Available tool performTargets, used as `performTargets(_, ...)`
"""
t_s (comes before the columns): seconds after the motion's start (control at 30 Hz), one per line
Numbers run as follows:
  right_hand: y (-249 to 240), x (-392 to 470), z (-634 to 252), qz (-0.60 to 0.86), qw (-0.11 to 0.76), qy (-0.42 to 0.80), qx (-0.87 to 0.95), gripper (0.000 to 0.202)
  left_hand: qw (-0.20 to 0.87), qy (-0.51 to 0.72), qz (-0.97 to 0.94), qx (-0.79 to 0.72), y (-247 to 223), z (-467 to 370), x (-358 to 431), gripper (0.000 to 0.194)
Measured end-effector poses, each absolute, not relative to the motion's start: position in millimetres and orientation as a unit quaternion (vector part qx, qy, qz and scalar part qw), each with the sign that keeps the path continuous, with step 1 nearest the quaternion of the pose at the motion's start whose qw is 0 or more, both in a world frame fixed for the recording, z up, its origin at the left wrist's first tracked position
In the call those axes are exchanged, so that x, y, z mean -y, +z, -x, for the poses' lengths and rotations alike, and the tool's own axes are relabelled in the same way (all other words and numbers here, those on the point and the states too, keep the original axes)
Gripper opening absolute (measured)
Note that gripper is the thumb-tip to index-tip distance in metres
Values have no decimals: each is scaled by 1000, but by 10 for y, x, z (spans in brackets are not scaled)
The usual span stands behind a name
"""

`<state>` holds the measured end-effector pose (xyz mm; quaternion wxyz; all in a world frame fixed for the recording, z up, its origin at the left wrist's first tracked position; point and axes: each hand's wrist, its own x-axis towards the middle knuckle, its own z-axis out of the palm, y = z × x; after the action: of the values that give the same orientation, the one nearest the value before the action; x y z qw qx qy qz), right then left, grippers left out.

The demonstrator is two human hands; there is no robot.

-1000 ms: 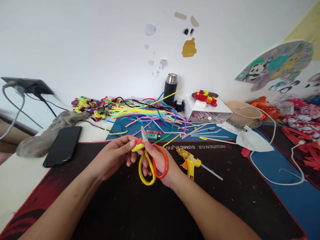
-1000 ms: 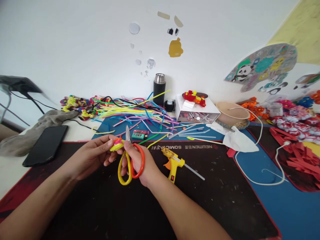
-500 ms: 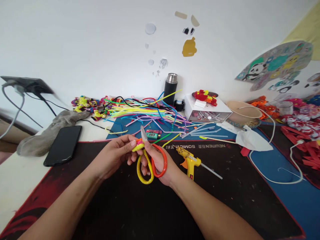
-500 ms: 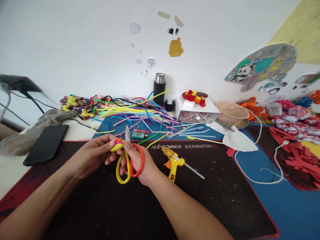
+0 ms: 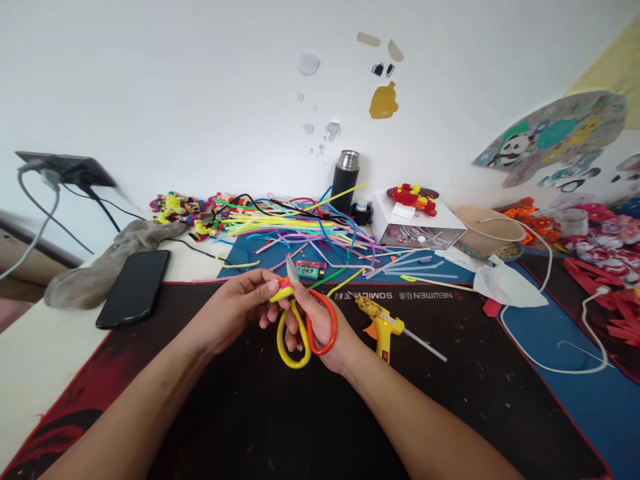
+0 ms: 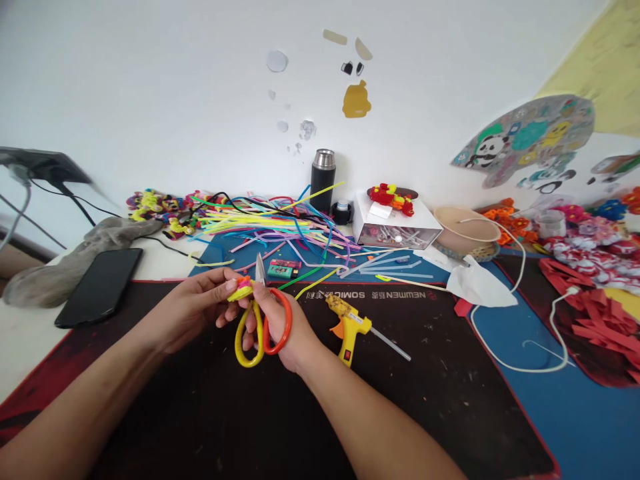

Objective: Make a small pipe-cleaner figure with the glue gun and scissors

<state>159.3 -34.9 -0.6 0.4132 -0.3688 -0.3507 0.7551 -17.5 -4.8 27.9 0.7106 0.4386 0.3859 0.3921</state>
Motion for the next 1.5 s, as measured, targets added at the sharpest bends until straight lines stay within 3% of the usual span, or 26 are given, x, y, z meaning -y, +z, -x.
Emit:
performTargets(0.5,44,368,-1640,381,419,720,402,69,645,548,-321,-424,354,276,-65,33)
performTargets(0.8,-58,535,-1489,441,289,597,605,55,623,580,-322,-414,440,263,-23,24)
performTargets(0.93,-18,553,-1428,449,269,522,673,56,609,584,-331,-421,443,264,-17,27)
performTargets(1.07,19,561,-1406,444,249,522,685,57,604,581,-340,-426,412,275,-35,34)
performTargets(1.3,131,472,-1533,426,362,624,546,41,624,533,-374,-432,378,261,-27,37)
performTargets(1.5,120,317,-1726,434,469,637,431,36,681,471,-375,-417,302,205,-9,22)
